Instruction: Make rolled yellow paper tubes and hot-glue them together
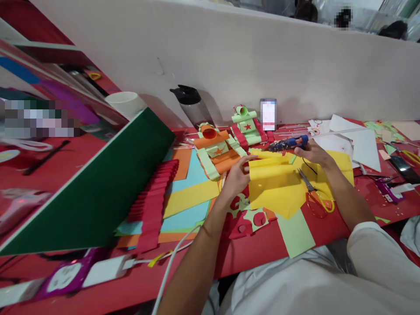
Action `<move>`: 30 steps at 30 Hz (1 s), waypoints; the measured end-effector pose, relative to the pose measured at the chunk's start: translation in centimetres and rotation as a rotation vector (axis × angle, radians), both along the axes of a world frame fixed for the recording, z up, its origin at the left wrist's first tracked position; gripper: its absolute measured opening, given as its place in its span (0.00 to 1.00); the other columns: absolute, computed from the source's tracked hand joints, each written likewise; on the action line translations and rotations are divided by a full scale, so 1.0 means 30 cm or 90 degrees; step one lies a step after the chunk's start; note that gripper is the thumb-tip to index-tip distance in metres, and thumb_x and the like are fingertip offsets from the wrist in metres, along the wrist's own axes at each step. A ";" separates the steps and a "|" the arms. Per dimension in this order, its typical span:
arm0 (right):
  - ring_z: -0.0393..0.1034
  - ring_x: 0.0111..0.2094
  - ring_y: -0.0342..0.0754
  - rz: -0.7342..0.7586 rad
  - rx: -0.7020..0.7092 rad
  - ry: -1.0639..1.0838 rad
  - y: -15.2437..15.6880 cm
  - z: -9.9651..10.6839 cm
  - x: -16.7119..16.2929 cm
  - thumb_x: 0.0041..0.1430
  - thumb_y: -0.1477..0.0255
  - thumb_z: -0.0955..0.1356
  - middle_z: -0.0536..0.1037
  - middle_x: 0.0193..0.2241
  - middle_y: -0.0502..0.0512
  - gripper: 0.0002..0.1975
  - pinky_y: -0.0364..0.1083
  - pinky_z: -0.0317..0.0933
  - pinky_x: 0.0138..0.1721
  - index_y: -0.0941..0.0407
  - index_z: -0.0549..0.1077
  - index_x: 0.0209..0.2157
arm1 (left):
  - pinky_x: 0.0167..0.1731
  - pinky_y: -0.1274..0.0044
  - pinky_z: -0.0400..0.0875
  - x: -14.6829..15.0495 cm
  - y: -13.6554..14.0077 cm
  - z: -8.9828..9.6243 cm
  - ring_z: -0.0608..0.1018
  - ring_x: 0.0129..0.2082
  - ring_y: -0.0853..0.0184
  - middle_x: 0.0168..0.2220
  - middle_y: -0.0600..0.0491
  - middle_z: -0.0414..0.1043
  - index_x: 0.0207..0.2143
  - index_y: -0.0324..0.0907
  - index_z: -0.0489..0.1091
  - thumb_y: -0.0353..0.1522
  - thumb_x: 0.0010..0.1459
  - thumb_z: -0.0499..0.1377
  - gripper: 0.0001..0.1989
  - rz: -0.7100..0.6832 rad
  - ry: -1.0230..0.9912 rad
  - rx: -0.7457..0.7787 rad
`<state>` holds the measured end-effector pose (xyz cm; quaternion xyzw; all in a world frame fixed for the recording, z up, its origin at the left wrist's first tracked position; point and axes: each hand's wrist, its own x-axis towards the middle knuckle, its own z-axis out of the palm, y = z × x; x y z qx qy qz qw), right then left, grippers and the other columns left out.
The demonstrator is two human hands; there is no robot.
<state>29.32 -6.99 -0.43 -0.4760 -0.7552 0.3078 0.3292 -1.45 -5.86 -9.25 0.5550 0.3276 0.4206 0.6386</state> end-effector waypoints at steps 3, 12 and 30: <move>0.62 0.28 0.47 0.026 0.048 -0.104 -0.020 0.032 -0.035 0.64 0.46 0.70 0.71 0.26 0.49 0.23 0.46 0.58 0.32 0.53 0.76 0.34 | 0.39 0.73 0.82 -0.001 -0.003 0.002 0.87 0.35 0.59 0.34 0.51 0.85 0.60 0.40 0.71 0.36 0.44 0.77 0.40 -0.004 0.008 0.004; 0.66 0.34 0.52 0.097 0.239 -0.219 -0.057 0.083 -0.149 0.69 0.51 0.68 0.77 0.34 0.58 0.21 0.48 0.57 0.35 0.53 0.73 0.32 | 0.33 0.73 0.81 0.011 -0.028 0.042 0.87 0.38 0.55 0.36 0.49 0.86 0.61 0.40 0.71 0.37 0.42 0.77 0.43 -0.021 0.024 -0.020; 0.64 0.32 0.52 0.113 0.322 -0.282 -0.051 0.059 -0.162 0.73 0.53 0.65 0.75 0.34 0.58 0.21 0.48 0.56 0.34 0.54 0.73 0.32 | 0.33 0.73 0.79 0.015 -0.055 0.078 0.87 0.39 0.54 0.34 0.53 0.85 0.59 0.42 0.74 0.34 0.45 0.74 0.36 0.021 0.091 0.002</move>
